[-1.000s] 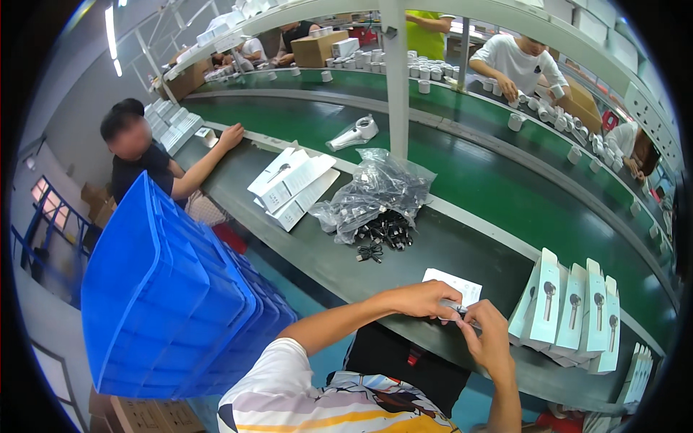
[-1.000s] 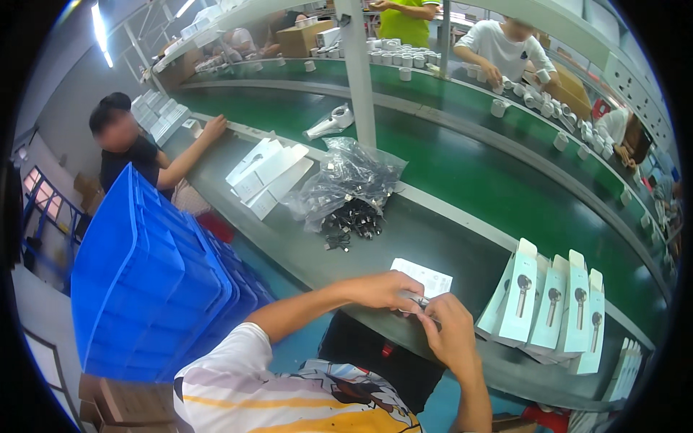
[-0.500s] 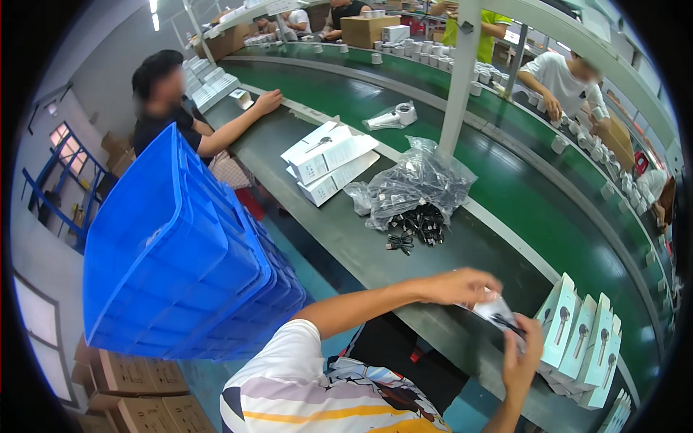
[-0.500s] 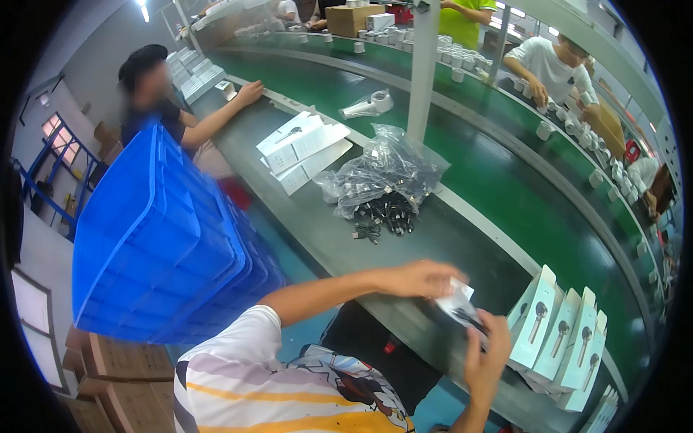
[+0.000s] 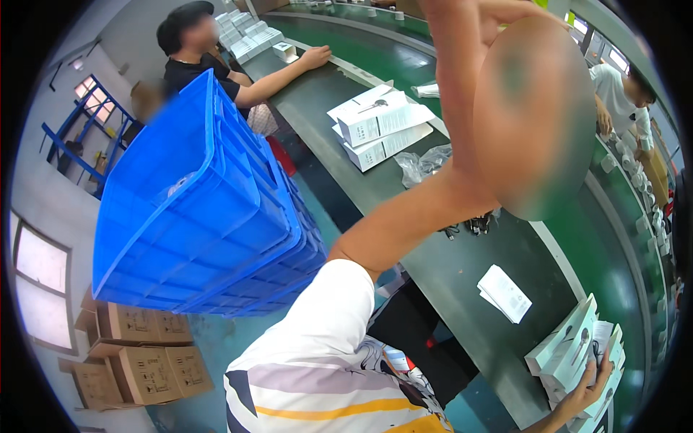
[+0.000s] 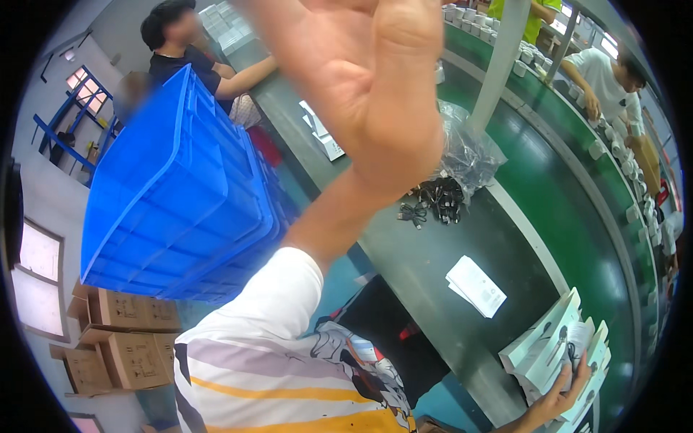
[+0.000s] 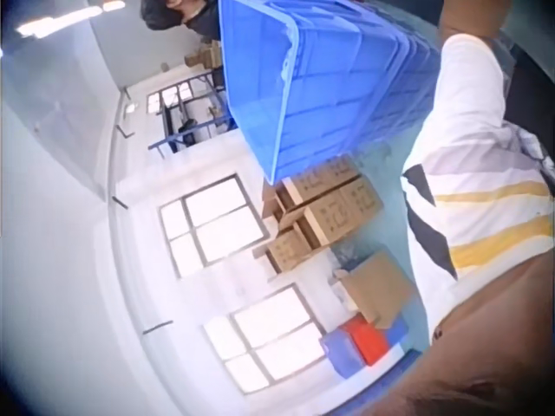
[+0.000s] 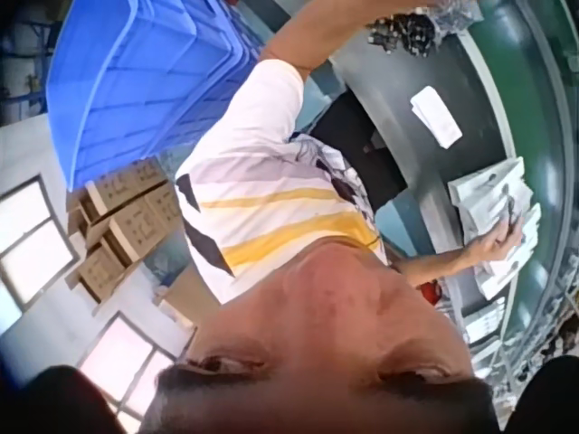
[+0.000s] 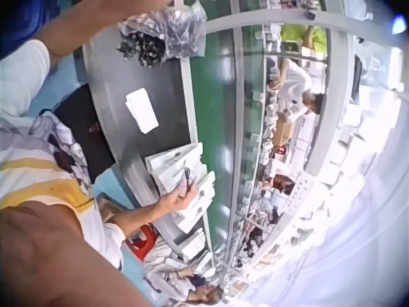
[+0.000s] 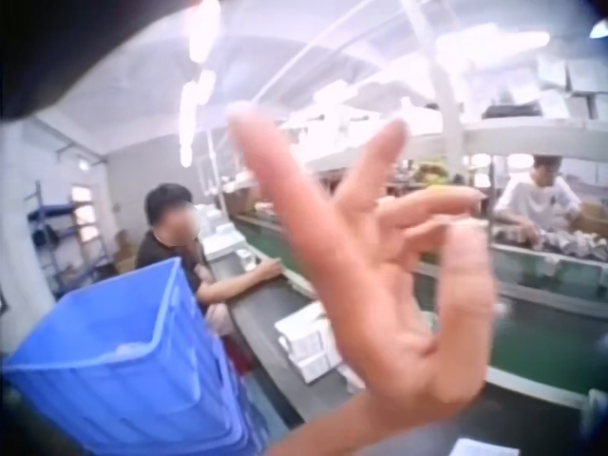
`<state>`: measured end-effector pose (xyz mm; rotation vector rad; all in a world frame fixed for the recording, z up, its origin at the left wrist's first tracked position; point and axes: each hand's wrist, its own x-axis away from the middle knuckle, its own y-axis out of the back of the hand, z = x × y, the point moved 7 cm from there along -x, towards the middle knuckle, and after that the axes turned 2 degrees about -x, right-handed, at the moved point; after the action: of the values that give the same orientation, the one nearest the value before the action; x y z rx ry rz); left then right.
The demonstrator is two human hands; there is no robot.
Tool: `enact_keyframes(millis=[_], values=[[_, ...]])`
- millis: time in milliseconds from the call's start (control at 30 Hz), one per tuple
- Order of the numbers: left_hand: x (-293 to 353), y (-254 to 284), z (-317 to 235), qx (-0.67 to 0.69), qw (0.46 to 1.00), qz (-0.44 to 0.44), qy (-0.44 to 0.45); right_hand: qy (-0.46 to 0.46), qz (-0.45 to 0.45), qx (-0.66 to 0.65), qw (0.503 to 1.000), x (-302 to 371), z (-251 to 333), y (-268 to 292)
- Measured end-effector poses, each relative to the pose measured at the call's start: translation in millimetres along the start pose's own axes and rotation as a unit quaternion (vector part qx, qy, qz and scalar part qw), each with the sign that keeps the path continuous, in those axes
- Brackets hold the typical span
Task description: The recorder is packaging small electronic devices into boxes along with a USB cable and an instruction sheet on a production line.
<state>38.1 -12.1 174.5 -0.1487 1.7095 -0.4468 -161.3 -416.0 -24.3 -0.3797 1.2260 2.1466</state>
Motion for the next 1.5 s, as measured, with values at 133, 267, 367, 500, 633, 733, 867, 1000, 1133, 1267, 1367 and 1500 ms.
enact_keyframes(millis=[133,267,367,500,633,733,867,1000,1133,1267,1367,1500], values=[[112.1,-35.0,47.2,-0.074,0.961,0.187,0.188,-0.046,-0.034,-0.037,0.998,-8.5,-9.1,-2.2],[295.5,-91.9,57.1,-0.027,0.853,0.374,0.362,-0.112,-0.022,-0.109,0.987,-13.8,-29.9,-7.0],[230.4,-80.9,49.6,-0.013,0.919,0.258,0.298,-0.135,-0.034,-0.149,0.979,-7.5,-39.5,0.6],[58.5,-39.2,42.6,-0.083,0.995,0.046,0.008,-0.147,-0.029,-0.091,0.985,-7.1,-30.6,7.6],[64.0,-56.6,30.5,-0.070,0.995,0.070,-0.032,-0.132,-0.032,-0.124,0.983,-19.6,-38.5,-6.3],[131.1,-78.4,32.4,-0.072,0.976,0.190,0.076,-0.128,-0.034,-0.144,0.981,-19.8,-40.0,-12.8],[207.6,-79.2,45.3,-0.033,0.938,0.243,0.244,-0.138,-0.023,-0.157,0.978,-11.9,-57.8,1.3],[169.0,-85.2,41.2,-0.053,0.949,0.236,0.202,-0.145,-0.014,-0.148,0.978,-18.2,-50.9,3.5],[213.5,-104.0,59.8,0.012,0.904,0.273,0.329,-0.166,-0.017,-0.191,0.967,-14.5,-66.5,-7.9],[368.2,-132.3,43.6,0.010,0.714,0.463,0.525,-0.173,0.011,-0.261,0.950,-9.8,-68.4,-17.9],[413.3,-147.9,25.2,0.045,0.721,0.429,0.543,-0.188,0.042,-0.310,0.931,-6.5,-67.8,-28.6],[411.6,-161.5,14.6,0.084,0.694,0.425,0.575,-0.222,0.046,-0.368,0.902,-1.7,-65.8,-35.9]])
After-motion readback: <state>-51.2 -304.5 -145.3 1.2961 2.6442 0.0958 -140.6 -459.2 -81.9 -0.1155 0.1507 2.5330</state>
